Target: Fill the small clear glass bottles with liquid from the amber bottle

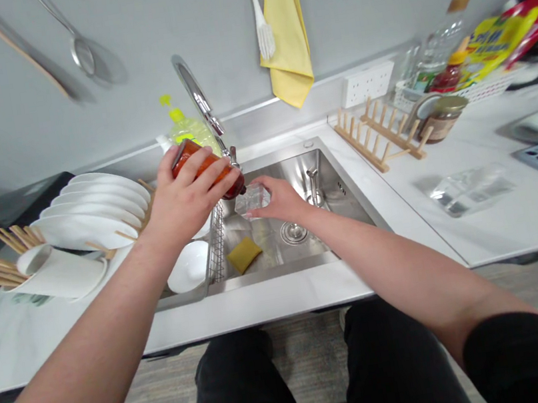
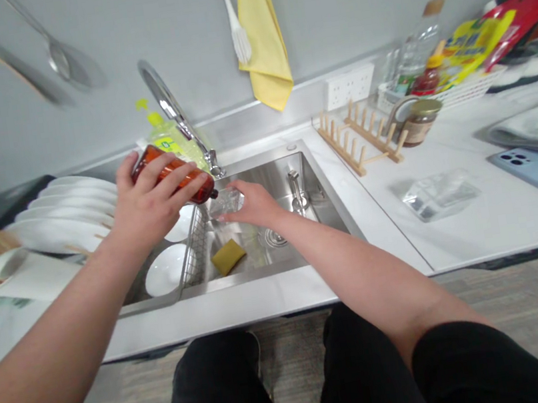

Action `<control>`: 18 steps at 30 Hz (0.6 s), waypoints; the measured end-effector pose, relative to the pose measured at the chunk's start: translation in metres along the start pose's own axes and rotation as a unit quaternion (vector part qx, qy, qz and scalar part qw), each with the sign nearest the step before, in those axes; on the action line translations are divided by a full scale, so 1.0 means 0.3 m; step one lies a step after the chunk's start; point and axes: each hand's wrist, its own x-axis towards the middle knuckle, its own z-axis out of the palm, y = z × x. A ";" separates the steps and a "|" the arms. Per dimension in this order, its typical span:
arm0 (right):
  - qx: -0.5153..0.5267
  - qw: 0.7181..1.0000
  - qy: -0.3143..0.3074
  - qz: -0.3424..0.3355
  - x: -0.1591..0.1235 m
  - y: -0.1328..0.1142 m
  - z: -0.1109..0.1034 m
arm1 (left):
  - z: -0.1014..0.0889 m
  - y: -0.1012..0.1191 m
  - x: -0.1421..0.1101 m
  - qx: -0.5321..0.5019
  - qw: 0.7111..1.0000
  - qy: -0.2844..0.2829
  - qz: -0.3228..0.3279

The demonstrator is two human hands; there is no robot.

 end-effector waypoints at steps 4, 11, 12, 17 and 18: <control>0.002 1.000 0.007 -0.001 0.002 0.002 0.002 | -0.020 0.005 0.021 -0.047 0.999 0.002 0.009; 0.012 1.000 0.013 -0.003 0.002 0.002 0.004 | -0.046 0.011 0.046 -0.023 0.999 -0.036 -0.002; 0.014 1.000 0.013 -0.003 0.002 0.002 0.004 | -0.046 0.011 0.048 -0.019 0.999 -0.041 -0.001; 0.014 1.000 0.013 -0.006 0.005 0.004 0.004 | -0.049 0.017 0.057 -0.055 0.997 -0.027 -0.038; 0.013 1.000 0.012 -0.007 0.006 0.005 0.004 | -0.050 0.018 0.057 -0.060 0.997 -0.023 -0.046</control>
